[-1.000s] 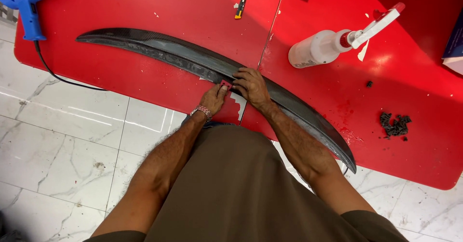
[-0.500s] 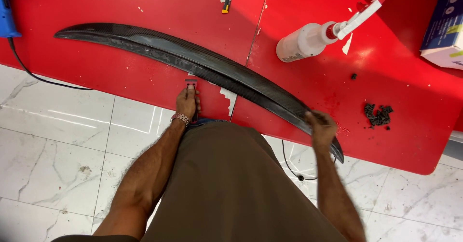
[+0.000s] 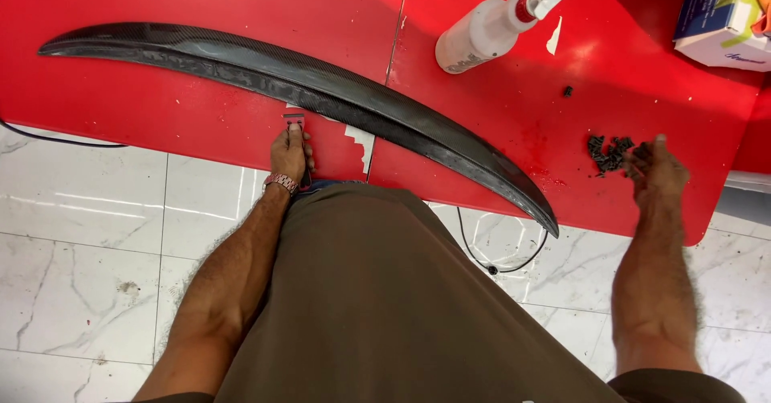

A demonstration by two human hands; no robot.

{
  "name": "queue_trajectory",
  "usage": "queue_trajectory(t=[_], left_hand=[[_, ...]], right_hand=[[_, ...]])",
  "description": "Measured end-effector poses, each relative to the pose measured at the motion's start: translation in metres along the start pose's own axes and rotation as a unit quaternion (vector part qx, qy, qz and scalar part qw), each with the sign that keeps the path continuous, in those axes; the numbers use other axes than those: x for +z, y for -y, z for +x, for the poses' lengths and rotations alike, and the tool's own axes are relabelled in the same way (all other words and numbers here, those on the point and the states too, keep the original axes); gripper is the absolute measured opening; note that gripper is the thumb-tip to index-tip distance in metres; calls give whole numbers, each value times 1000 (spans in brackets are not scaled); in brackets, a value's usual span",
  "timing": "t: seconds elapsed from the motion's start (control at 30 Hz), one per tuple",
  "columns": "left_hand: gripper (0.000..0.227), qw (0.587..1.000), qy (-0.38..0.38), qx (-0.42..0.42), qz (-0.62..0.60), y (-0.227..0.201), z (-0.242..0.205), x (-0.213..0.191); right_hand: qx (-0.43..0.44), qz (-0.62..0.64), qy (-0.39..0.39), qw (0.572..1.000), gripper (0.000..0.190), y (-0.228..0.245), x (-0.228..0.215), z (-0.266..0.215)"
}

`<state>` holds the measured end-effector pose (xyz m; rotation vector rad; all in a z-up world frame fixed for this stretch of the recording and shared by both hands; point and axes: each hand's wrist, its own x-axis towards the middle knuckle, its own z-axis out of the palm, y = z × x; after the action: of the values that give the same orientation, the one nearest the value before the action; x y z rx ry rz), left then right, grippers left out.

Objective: The person scrapes adhesive residue from a curved carbon-fiber part using a red plastic scraper, then sprays a liquid from a white bottle and wipes the surface with a white cloth. The person repeats scraping and wiping along the part's length.

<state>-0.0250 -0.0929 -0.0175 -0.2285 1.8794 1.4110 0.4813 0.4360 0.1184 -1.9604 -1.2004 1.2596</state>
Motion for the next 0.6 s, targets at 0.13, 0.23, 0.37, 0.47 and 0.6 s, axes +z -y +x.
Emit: queue_trajectory(t=[0.13,0.23,0.37,0.47,0.6], left_hand=[[45,1000,-3,7,-3,1,-2,-1],[45,1000,-4,1,-3,3,-2,-1],[46,1000,-7,-2,3,5,-3,-2],[45,1000,-9,-3,-8,6,-2,-2],[45,1000,-5,-2,-1,1,-6,-2]], right_hand=[[-20,-47,-5,999,32,6,-15,25],[-55,-101,-37,993,11,13,-16,23],[-89,-118,-68,987,24,3,-21,42],[-101,-105,-85,986,33,-2,-22,50],[-105,-100,-99,984,39,0,-21,47]])
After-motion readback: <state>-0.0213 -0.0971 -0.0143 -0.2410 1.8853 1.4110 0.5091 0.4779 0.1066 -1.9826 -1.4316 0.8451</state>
